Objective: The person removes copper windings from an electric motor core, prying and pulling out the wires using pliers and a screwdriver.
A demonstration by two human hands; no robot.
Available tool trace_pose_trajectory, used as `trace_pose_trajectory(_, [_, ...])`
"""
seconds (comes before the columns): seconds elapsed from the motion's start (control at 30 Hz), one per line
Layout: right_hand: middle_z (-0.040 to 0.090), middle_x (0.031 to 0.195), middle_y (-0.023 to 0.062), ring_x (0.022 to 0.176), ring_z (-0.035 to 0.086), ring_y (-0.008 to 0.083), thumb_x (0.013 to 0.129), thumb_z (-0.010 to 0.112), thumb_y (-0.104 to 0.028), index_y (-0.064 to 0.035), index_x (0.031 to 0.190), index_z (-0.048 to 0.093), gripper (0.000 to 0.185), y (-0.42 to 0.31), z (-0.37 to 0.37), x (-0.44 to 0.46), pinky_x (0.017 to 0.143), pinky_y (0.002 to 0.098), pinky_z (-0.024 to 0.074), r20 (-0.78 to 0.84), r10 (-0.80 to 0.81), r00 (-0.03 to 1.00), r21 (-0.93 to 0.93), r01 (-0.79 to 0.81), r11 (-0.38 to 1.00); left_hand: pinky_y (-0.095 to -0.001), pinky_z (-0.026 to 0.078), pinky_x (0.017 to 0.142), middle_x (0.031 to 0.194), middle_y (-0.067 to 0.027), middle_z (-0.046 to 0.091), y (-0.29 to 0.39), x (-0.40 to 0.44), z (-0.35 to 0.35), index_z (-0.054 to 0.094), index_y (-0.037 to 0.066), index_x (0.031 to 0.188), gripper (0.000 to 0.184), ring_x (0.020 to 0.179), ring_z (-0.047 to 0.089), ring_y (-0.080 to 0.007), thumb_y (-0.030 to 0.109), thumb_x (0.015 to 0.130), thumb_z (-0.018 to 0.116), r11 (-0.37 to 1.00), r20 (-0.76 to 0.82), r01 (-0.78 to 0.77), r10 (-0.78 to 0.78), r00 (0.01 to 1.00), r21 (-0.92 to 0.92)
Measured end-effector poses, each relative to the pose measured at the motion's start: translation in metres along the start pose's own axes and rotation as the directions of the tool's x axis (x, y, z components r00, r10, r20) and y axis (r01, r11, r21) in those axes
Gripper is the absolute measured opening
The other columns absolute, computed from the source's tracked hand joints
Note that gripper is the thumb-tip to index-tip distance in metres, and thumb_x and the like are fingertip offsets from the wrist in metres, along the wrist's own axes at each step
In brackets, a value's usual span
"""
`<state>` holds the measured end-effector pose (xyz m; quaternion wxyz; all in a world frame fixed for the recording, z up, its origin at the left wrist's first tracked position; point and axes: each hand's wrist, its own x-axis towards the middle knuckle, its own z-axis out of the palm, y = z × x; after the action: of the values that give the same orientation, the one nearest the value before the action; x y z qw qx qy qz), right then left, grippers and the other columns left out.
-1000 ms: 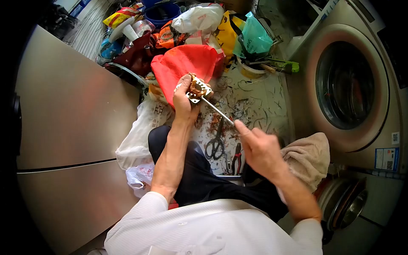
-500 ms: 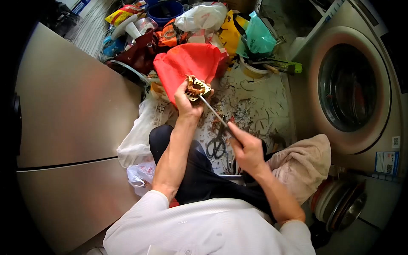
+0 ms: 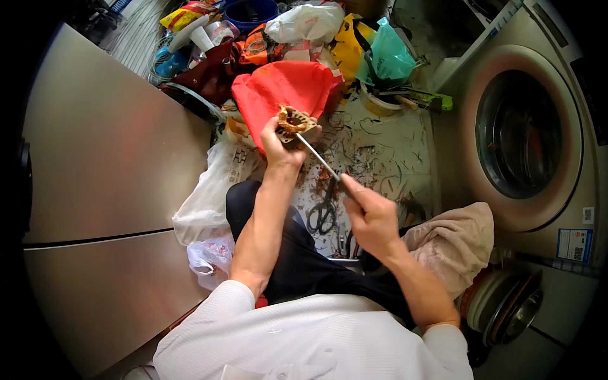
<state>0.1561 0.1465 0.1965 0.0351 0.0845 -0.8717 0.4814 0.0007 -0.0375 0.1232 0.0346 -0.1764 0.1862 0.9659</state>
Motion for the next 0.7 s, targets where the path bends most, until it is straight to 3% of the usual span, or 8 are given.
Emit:
trace_pose_trajectory(0.03, [0.072, 0.094, 0.021, 0.077, 0.072, 0.0321, 0.09, 0.068, -0.001, -0.0052, 0.133, 0.067, 0.044, 0.006, 0.016, -0.003, 0.071, 0.0364, 0.0551, -0.056, 0.037, 0.998, 0.08, -0.033, 0.996, -0.0585, 0.061, 0.07, 0.095, -0.0164, 0.07, 0.003, 0.0, 0.0, 0.061, 0.006, 0.108, 0.034, 0.083, 0.07, -0.037, 0.035, 0.099, 0.046, 0.999, -0.012, -0.007, 0.006, 1.0, -0.054])
trace_pose_trajectory(0.07, [0.074, 0.1, 0.0215, 0.082, 0.073, 0.0327, 0.09, 0.069, -0.001, -0.0048, 0.134, 0.066, 0.044, 0.02, 0.036, -0.007, 0.074, 0.0341, 0.0553, -0.159, -0.114, 0.981, 0.013, 0.117, 0.993, -0.0583, 0.06, 0.07, 0.094, -0.016, 0.07, 0.001, 0.009, 0.0, 0.062, 0.006, 0.106, 0.034, 0.083, 0.07, -0.0367, 0.035, 0.099, 0.045, 0.998, -0.004, -0.028, 0.027, 1.0, -0.06])
trace_pose_trajectory(0.1, [0.073, 0.102, 0.0232, 0.083, 0.073, 0.0328, 0.089, 0.068, -0.001, -0.004, 0.134, 0.066, 0.045, 0.01, 0.045, -0.01, 0.074, 0.0346, 0.0555, -0.102, 0.073, 0.992, 0.091, -0.063, 0.994, -0.0582, 0.06, 0.07, 0.093, -0.0156, 0.07, 0.004, 0.006, -0.004, 0.063, 0.006, 0.105, 0.033, 0.083, 0.07, -0.0365, 0.034, 0.099, 0.045, 0.997, -0.02, -0.046, 0.045, 0.999, -0.056])
trace_pose_trajectory(0.17, [0.073, 0.101, 0.0238, 0.084, 0.073, 0.033, 0.089, 0.068, -0.001, -0.0031, 0.134, 0.066, 0.045, 0.027, 0.058, -0.012, 0.074, 0.0352, 0.0557, -0.162, -0.04, 0.986, 0.063, 0.05, 0.997, -0.0575, 0.059, 0.071, 0.093, -0.0152, 0.07, 0.004, 0.006, -0.007, 0.062, 0.007, 0.105, 0.033, 0.082, 0.07, -0.0358, 0.034, 0.099, 0.044, 0.996, -0.046, -0.084, 0.084, 0.995, -0.003])
trace_pose_trajectory(0.33, [0.068, 0.087, 0.0218, 0.075, 0.069, 0.0358, 0.09, 0.067, -0.003, -0.005, 0.132, 0.066, 0.042, 0.0, 0.002, 0.001, 0.069, 0.0398, 0.0543, -0.006, -0.042, 0.999, -0.095, 0.041, 0.995, -0.0605, 0.06, 0.069, 0.093, -0.0163, 0.068, -0.004, 0.002, -0.01, 0.057, 0.009, 0.111, 0.025, 0.08, 0.069, -0.038, 0.027, 0.099, 0.044, 0.997, -0.099, 0.022, -0.029, 0.995, -0.077])
trace_pose_trajectory(0.43, [0.066, 0.081, 0.0196, 0.072, 0.065, 0.0376, 0.09, 0.066, -0.005, -0.0081, 0.133, 0.066, 0.042, -0.019, -0.04, 0.015, 0.067, 0.0441, 0.0525, 0.12, -0.072, 0.99, -0.248, 0.1, 0.964, -0.0586, 0.062, 0.069, 0.096, -0.0176, 0.066, -0.006, 0.002, -0.006, 0.054, 0.007, 0.115, 0.025, 0.082, 0.069, -0.0382, 0.024, 0.099, 0.042, 0.994, -0.014, -0.052, 0.053, 0.998, 0.094])
trace_pose_trajectory(0.63, [0.067, 0.082, 0.0192, 0.07, 0.066, 0.0343, 0.091, 0.065, -0.004, -0.0059, 0.133, 0.066, 0.041, -0.018, -0.03, 0.013, 0.066, 0.042, 0.0517, 0.079, -0.107, 0.991, -0.212, 0.122, 0.97, -0.0597, 0.063, 0.073, 0.099, -0.0169, 0.064, -0.001, -0.009, 0.006, 0.051, 0.006, 0.118, 0.027, 0.088, 0.069, -0.0378, 0.023, 0.1, 0.042, 0.998, 0.03, 0.006, -0.008, 1.0, 0.057])
trace_pose_trajectory(0.7, [0.068, 0.083, 0.0177, 0.069, 0.066, 0.022, 0.093, 0.065, -0.005, -0.0046, 0.133, 0.066, 0.041, -0.025, -0.026, 0.012, 0.067, 0.0358, 0.0512, 0.128, 0.219, 0.967, -0.054, -0.213, 0.975, -0.0616, 0.061, 0.077, 0.098, -0.0156, 0.065, -0.001, -0.009, 0.005, 0.054, 0.007, 0.116, 0.028, 0.09, 0.069, -0.037, 0.026, 0.1, 0.041, 0.998, 0.028, 0.009, -0.011, 1.0, 0.061])
